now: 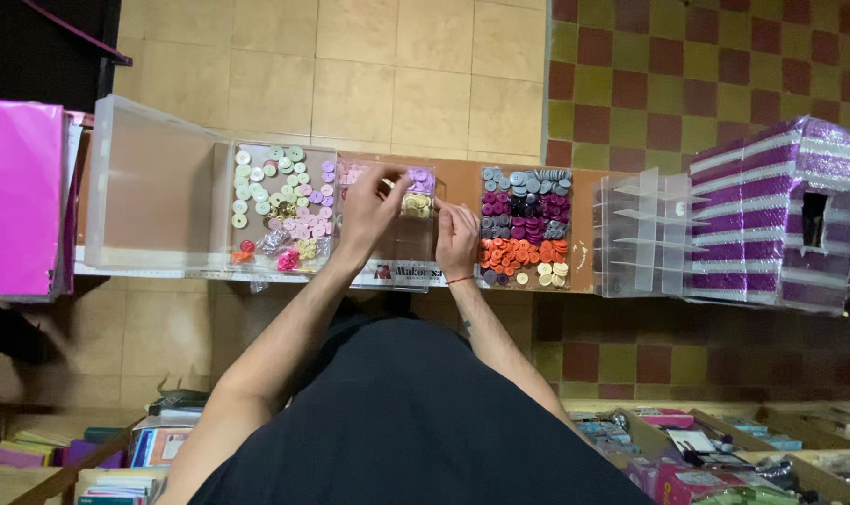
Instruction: The person picks up and sorts small colorful buttons into different compartments of a plastic organizer tray by hand.
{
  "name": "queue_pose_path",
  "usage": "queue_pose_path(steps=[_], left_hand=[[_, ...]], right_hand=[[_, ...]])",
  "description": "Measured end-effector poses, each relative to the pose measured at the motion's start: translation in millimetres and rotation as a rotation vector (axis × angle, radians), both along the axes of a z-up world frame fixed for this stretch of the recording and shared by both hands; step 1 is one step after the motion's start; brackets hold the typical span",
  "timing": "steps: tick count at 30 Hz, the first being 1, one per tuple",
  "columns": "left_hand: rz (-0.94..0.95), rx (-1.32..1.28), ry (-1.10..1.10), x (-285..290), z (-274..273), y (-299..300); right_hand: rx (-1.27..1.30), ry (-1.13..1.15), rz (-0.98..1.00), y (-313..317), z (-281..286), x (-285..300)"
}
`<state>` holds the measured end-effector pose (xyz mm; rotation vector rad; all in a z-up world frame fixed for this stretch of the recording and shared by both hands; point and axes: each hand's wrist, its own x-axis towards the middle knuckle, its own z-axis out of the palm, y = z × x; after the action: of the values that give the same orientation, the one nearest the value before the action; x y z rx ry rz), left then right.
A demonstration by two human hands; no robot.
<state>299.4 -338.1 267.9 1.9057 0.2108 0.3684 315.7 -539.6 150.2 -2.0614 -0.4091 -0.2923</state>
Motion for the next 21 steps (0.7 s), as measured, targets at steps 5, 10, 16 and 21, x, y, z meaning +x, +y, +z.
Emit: queue_pose_path(steps=[5, 10, 16, 21], left_hand=[[-0.345, -0.173, 0.123, -41.0, 32.3, -2.9], [-0.562, -0.327, 0.228, -96.3, 72.1, 6.2], [-0.764, -0.424, 0.567, -176.4, 25.0, 50.5], [-0.231, -0.613, 0.915, -265.2, -99.1, 100.6]], right_hand=[[-0.016, 0.010, 0.007, -3.2, -6.4, 0.1], [-0.005, 0.013, 0.048, -5.3, -10.6, 0.9], [0.072, 0.108, 0.068, -1.7, 35.3, -10.7], [0.291, 0.226, 0.026, 4.9, 61.1, -16.5]])
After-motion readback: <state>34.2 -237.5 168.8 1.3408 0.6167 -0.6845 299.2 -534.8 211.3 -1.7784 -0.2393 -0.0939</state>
